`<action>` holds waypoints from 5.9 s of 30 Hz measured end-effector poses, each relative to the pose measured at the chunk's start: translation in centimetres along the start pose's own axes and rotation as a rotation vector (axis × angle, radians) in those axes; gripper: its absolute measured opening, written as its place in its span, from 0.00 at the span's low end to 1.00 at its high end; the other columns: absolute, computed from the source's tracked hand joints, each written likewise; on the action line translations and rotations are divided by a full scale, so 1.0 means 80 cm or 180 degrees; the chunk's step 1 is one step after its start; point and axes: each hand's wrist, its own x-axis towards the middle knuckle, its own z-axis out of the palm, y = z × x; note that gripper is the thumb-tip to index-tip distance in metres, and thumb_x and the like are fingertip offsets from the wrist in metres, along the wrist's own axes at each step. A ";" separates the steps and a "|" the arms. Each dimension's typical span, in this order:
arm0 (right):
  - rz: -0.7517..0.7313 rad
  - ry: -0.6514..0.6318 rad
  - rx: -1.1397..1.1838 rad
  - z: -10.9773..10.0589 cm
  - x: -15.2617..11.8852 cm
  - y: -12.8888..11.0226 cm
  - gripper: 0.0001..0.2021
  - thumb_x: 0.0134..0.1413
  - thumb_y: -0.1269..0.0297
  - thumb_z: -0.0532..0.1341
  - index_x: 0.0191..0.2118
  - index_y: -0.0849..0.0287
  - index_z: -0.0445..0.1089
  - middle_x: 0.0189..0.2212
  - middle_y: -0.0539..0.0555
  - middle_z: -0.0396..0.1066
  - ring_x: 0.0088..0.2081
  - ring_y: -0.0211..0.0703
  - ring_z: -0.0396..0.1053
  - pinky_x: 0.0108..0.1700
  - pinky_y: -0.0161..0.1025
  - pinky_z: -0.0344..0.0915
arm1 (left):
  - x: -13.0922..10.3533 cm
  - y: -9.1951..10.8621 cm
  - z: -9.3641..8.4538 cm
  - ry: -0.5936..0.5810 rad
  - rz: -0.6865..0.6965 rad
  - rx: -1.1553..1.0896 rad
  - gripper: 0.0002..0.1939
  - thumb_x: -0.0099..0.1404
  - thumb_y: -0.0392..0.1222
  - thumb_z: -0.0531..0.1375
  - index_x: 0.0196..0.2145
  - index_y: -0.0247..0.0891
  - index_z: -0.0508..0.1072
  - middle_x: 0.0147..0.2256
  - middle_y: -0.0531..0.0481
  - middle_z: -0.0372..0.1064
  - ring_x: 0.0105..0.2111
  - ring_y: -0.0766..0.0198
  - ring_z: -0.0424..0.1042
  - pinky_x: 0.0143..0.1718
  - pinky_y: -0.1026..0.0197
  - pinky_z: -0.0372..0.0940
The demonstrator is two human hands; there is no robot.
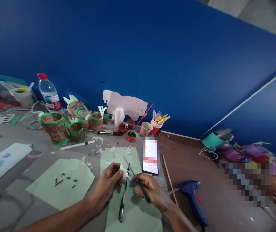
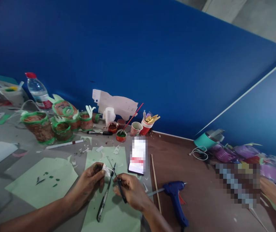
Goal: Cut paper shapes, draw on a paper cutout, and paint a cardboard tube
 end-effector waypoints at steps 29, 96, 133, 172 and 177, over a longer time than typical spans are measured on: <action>-0.0114 0.0015 -0.0208 -0.001 0.003 0.008 0.16 0.45 0.57 0.65 0.38 0.61 0.69 0.21 0.44 0.55 0.23 0.33 0.50 0.25 0.31 0.47 | -0.004 0.007 0.002 -0.0157 0.0003 -0.0375 0.18 0.54 0.53 0.64 0.27 0.38 0.63 0.17 0.57 0.63 0.17 0.69 0.61 0.21 0.66 0.53; -0.1313 0.1203 -0.0019 0.022 0.005 0.034 0.21 0.45 0.67 0.65 0.47 0.56 0.64 0.32 0.52 0.70 0.32 0.39 0.69 0.33 0.34 0.67 | -0.018 0.004 0.016 -0.0962 -0.0657 -0.1102 0.23 0.45 0.51 0.72 0.27 0.35 0.65 0.23 0.53 0.66 0.21 0.68 0.67 0.26 0.64 0.63; -0.1069 0.0926 0.0749 0.014 0.005 0.014 0.21 0.40 0.65 0.69 0.43 0.55 0.64 0.30 0.49 0.67 0.29 0.36 0.65 0.30 0.31 0.63 | -0.028 0.000 0.012 -0.0320 0.0275 0.0362 0.27 0.50 0.34 0.62 0.47 0.40 0.59 0.29 0.55 0.62 0.28 0.65 0.64 0.31 0.62 0.60; -0.0987 0.1197 0.0500 0.004 0.006 0.007 0.17 0.40 0.66 0.68 0.39 0.57 0.65 0.26 0.48 0.68 0.27 0.36 0.66 0.29 0.33 0.63 | -0.017 0.008 0.006 -0.0822 -0.0385 -0.0210 0.22 0.50 0.58 0.66 0.27 0.36 0.67 0.18 0.55 0.63 0.19 0.68 0.61 0.22 0.66 0.54; -0.0998 0.1230 0.0355 0.005 0.006 0.010 0.18 0.40 0.65 0.69 0.39 0.56 0.65 0.25 0.48 0.69 0.27 0.37 0.68 0.30 0.34 0.64 | -0.015 0.004 0.006 -0.0777 -0.0404 -0.0141 0.23 0.50 0.59 0.66 0.26 0.36 0.66 0.17 0.55 0.62 0.17 0.69 0.60 0.20 0.66 0.53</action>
